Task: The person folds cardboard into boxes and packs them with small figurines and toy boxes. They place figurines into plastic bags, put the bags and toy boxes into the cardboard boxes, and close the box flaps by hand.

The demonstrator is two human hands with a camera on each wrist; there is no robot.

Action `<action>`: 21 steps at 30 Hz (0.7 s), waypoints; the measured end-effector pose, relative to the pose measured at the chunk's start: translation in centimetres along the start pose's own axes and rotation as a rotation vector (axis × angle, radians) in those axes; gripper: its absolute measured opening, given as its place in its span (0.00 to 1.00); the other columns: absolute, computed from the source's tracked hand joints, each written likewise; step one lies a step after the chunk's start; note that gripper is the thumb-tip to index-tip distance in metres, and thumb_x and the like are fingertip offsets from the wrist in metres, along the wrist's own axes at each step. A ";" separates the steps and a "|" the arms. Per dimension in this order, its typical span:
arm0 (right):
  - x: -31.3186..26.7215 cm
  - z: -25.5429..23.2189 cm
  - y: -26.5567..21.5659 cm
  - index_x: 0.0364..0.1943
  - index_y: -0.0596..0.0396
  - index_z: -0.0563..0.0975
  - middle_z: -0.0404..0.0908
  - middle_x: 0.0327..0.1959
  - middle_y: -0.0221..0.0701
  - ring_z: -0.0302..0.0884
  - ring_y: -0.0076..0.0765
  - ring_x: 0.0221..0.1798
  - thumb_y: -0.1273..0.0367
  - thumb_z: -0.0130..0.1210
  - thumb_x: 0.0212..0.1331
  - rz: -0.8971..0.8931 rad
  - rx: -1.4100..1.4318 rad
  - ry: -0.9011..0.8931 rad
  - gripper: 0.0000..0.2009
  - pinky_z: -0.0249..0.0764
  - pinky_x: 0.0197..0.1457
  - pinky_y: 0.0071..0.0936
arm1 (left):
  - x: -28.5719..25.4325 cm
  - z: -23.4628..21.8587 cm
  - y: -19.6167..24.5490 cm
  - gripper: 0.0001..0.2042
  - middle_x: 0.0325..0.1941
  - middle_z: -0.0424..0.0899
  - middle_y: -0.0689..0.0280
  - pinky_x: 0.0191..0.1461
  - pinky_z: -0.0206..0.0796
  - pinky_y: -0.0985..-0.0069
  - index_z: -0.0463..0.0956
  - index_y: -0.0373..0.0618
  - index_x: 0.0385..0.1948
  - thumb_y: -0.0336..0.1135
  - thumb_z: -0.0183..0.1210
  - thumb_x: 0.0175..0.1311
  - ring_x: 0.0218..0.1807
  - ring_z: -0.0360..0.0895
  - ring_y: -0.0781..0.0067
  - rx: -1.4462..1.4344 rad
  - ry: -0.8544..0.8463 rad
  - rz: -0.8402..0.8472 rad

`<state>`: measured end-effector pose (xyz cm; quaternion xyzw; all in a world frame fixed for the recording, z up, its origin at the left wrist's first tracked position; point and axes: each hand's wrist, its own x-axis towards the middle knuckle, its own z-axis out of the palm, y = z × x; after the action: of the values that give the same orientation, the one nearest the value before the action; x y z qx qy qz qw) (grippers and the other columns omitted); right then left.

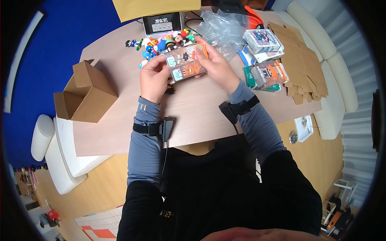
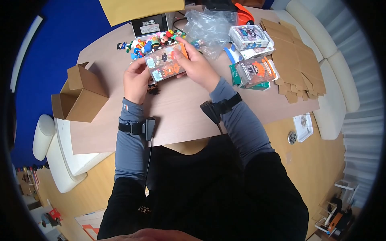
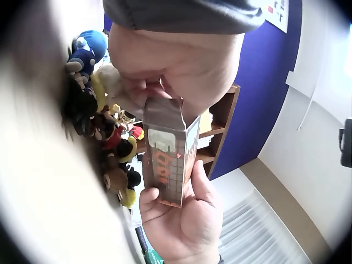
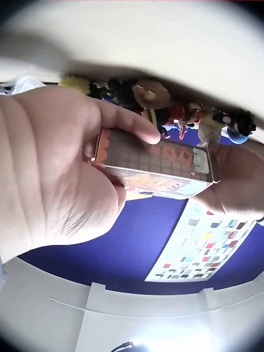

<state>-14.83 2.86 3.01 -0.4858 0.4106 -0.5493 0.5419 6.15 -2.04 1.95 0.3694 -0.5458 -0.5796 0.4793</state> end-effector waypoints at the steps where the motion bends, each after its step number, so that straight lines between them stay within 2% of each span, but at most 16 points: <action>1: 0.4 0.0 0.9 0.78 0.51 0.57 0.77 0.59 0.31 0.79 0.19 0.48 0.62 0.48 0.78 0.000 0.000 -0.003 0.28 0.79 0.46 0.20 | 0.2 -0.2 -0.5 0.09 0.44 0.83 0.68 0.39 0.70 0.85 0.82 0.34 0.46 0.22 0.62 0.67 0.38 0.77 0.85 0.001 0.003 0.001; 3: 1.5 -0.4 3.1 0.77 0.52 0.58 0.77 0.58 0.31 0.79 0.19 0.47 0.62 0.49 0.78 -0.253 -0.065 0.024 0.28 0.81 0.41 0.21 | 0.9 -0.7 -1.7 0.08 0.40 0.79 0.72 0.37 0.67 0.85 0.82 0.36 0.44 0.22 0.64 0.64 0.33 0.72 0.85 0.136 0.010 0.228; 7: 1.0 -0.2 1.9 0.76 0.50 0.58 0.77 0.58 0.30 0.77 0.22 0.52 0.59 0.46 0.79 -0.255 -0.114 0.063 0.27 0.79 0.47 0.24 | 0.6 -0.1 -1.2 0.12 0.45 0.77 0.70 0.39 0.67 0.83 0.81 0.38 0.45 0.22 0.66 0.60 0.36 0.70 0.83 0.312 0.128 0.359; 9: 0.4 -0.1 0.5 0.75 0.50 0.60 0.78 0.56 0.30 0.79 0.22 0.47 0.59 0.44 0.80 -0.097 -0.015 0.154 0.25 0.77 0.39 0.25 | 0.5 0.3 -0.5 0.19 0.54 0.74 0.66 0.43 0.69 0.81 0.79 0.41 0.52 0.19 0.63 0.57 0.43 0.72 0.80 0.183 0.228 0.372; 10: 0.3 -0.2 0.3 0.75 0.50 0.60 0.78 0.56 0.30 0.79 0.22 0.47 0.59 0.44 0.80 -0.097 -0.015 0.153 0.25 0.77 0.39 0.25 | 0.6 0.1 -0.4 0.19 0.54 0.74 0.66 0.43 0.69 0.81 0.79 0.41 0.52 0.19 0.63 0.57 0.43 0.72 0.80 0.182 0.229 0.371; 12: 0.4 -0.6 0.0 0.74 0.49 0.60 0.78 0.55 0.29 0.79 0.20 0.45 0.59 0.43 0.80 -0.095 0.058 0.244 0.24 0.74 0.36 0.21 | 0.7 -0.5 -0.1 0.27 0.60 0.74 0.60 0.56 0.70 0.80 0.69 0.42 0.65 0.18 0.54 0.61 0.57 0.72 0.76 0.054 0.104 0.333; 13: 0.5 -0.8 0.1 0.74 0.49 0.60 0.78 0.55 0.29 0.79 0.20 0.45 0.59 0.43 0.80 -0.095 0.057 0.244 0.24 0.74 0.36 0.21 | 0.5 -0.6 0.4 0.31 0.65 0.72 0.58 0.57 0.72 0.77 0.65 0.42 0.69 0.16 0.49 0.59 0.56 0.72 0.72 0.074 0.082 0.320; 14: 0.6 -1.0 0.3 0.74 0.49 0.60 0.79 0.55 0.29 0.80 0.20 0.45 0.59 0.43 0.80 -0.099 0.094 0.265 0.24 0.73 0.35 0.21 | 0.2 -0.3 0.7 0.31 0.65 0.72 0.58 0.57 0.72 0.77 0.65 0.42 0.69 0.16 0.49 0.59 0.56 0.72 0.72 0.073 0.083 0.321; 16: 0.7 -1.1 0.4 0.74 0.49 0.60 0.79 0.55 0.29 0.80 0.20 0.44 0.59 0.43 0.80 -0.103 0.132 0.283 0.24 0.73 0.34 0.20 | -0.2 0.5 1.1 0.36 0.60 0.72 0.60 0.43 0.73 0.80 0.64 0.46 0.71 0.16 0.54 0.54 0.40 0.74 0.80 -0.051 0.020 0.190; 17: 0.7 -1.1 0.3 0.74 0.49 0.60 0.79 0.55 0.29 0.80 0.20 0.45 0.59 0.43 0.80 -0.098 0.134 0.268 0.24 0.73 0.34 0.20 | 0.2 0.4 0.4 0.39 0.60 0.72 0.59 0.40 0.72 0.81 0.59 0.45 0.73 0.18 0.60 0.54 0.36 0.73 0.82 0.126 0.045 0.247; 21: 0.5 -0.7 0.4 0.74 0.49 0.60 0.79 0.55 0.29 0.79 0.20 0.46 0.59 0.43 0.80 -0.094 0.102 0.198 0.24 0.73 0.34 0.21 | 0.6 0.5 -0.1 0.41 0.60 0.73 0.60 0.40 0.71 0.82 0.59 0.41 0.73 0.21 0.67 0.54 0.37 0.71 0.83 0.156 0.115 0.278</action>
<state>-15.43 2.24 2.52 -0.4198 0.4104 -0.6394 0.4966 5.47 -2.43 1.98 0.3591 -0.6067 -0.4413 0.5551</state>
